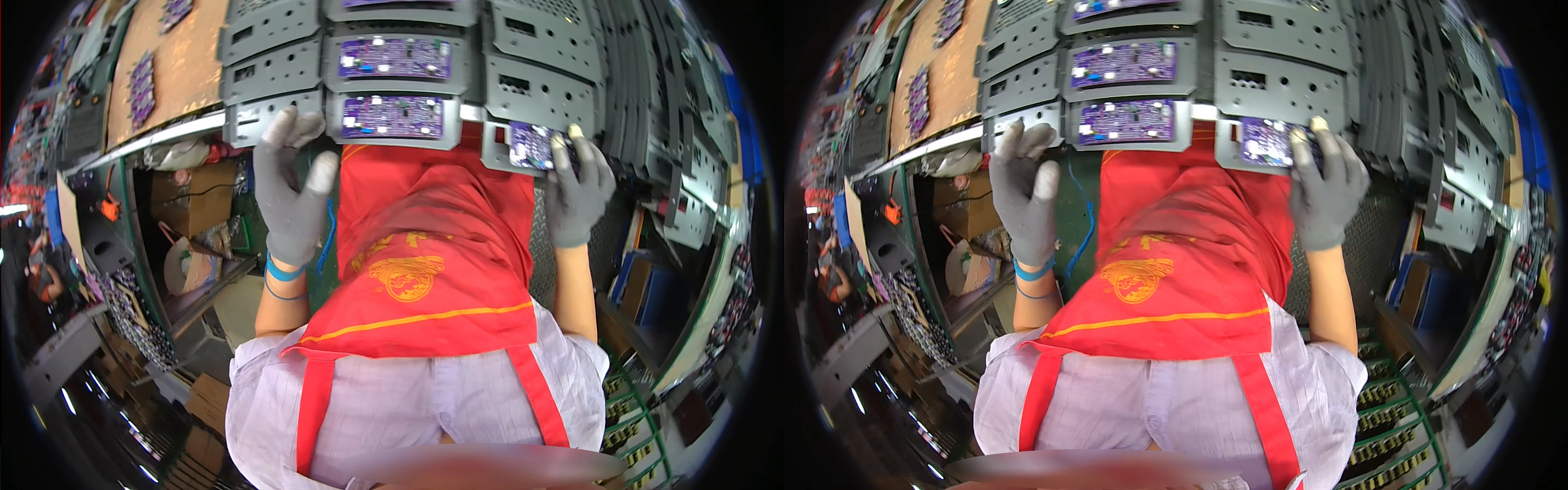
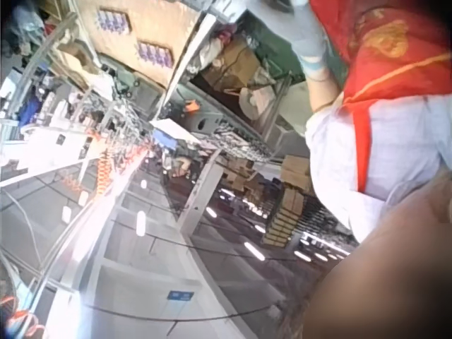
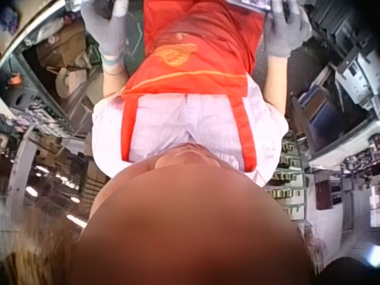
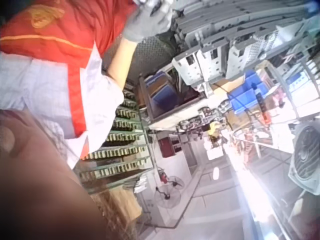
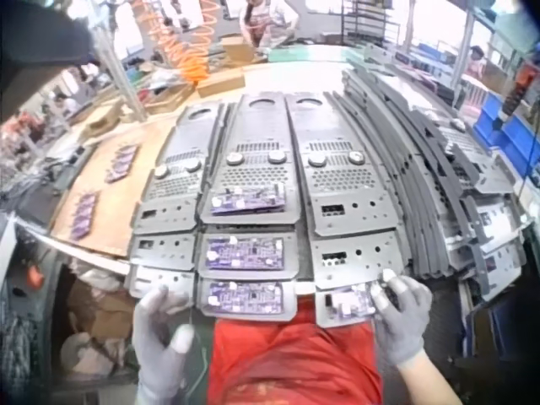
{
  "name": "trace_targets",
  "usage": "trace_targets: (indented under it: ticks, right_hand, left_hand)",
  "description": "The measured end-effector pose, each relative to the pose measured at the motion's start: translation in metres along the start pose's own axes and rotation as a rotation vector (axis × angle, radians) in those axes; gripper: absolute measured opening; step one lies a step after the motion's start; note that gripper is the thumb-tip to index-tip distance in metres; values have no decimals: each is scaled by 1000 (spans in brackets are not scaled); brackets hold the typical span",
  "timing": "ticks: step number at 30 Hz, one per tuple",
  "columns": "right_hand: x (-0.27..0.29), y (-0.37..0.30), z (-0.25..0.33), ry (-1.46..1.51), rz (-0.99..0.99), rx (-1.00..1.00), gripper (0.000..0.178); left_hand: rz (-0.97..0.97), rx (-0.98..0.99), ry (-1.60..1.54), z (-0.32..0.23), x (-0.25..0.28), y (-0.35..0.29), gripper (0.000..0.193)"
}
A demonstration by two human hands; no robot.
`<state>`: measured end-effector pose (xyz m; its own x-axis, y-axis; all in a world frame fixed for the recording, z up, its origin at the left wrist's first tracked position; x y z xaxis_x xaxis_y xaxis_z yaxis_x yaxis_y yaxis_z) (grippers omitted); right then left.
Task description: The worker uses a pneumatic tool to secure components on metal chassis and then places printed circuit boards (PCBs) onto the assembled units.
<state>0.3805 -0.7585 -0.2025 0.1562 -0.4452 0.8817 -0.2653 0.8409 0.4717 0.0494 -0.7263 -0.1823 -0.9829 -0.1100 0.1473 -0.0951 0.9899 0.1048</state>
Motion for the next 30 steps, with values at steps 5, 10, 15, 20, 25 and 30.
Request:
trace_targets:
  ticks: [5, 10, 15, 20, 25, 30]
  right_hand:
    - [-1, 2, 8, -74, 107, 87, 41]
    - [18, 7, 16, -14, 24, 139, 40]
    - [39, 17, 19, -25, -223, 107, 28]
    - [42, 38, 38, 0, -199, 144, 24]
    - [32, 55, 58, 154, -175, 105, 21]
    - [20, 71, 85, 344, -140, 175, 24]
  left_hand:
    - [-457, -84, 187, 31, 112, 42, 40]
    - [-1022, -94, 765, 77, 279, 88, 46]
    - [-923, 167, 1110, 97, 363, 169, 95]
    - [-613, 442, 1198, 137, 371, 235, 105]
    - [-665, 411, 1271, 138, 366, 233, 71]
    - [-611, 135, 286, 130, 385, 193, 45]
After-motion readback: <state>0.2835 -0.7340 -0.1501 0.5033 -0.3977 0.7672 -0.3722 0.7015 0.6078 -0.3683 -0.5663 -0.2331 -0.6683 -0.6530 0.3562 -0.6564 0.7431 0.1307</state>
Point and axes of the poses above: each hand's wrist, its own y-axis towards the middle knuckle, its own x-axis out of the back of the hand, z = x × y, the point moved 6 cm from there along y, towards the middle knuckle, and after that the axes turned 6 degrees about x, right-handed, at the moved point
